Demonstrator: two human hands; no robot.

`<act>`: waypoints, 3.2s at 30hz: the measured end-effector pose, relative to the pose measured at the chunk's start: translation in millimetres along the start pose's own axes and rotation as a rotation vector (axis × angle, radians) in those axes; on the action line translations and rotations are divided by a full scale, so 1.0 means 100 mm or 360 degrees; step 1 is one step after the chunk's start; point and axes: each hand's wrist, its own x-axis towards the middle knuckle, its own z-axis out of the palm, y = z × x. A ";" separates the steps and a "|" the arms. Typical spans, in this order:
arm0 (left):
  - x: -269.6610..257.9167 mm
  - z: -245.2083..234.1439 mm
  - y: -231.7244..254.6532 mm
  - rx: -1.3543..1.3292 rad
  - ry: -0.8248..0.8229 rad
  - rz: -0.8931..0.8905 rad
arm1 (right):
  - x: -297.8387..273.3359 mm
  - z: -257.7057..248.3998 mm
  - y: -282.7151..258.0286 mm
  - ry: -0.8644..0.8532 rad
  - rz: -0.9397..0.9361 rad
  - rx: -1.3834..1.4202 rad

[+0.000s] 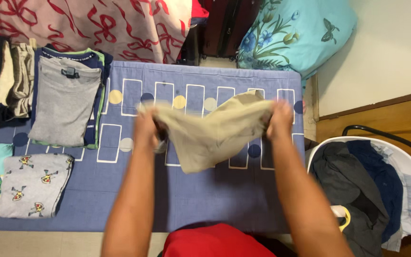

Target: The person lays a pair of khaki shorts on a bed and rolls a lint roller over both sides of the fabric, repositioning the shorts repeatedly. They then fold the shorts and place them with a stack of folded clothes, before laying out a gray shirt on the bed.

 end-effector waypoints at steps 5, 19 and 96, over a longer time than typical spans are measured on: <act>-0.46 0.41 1.64 -0.0196 -0.0307 0.0836 | 0.04 0.43 -1.88 -0.0353 -0.0622 0.0156; -1.70 -0.98 0.41 0.1498 0.0262 0.0507 | -1.58 -1.10 -0.68 -0.0011 -0.0329 -0.0927; -2.89 0.96 -2.42 0.2799 -0.1296 0.1125 | -2.33 -4.62 0.08 0.0424 0.0740 -0.2735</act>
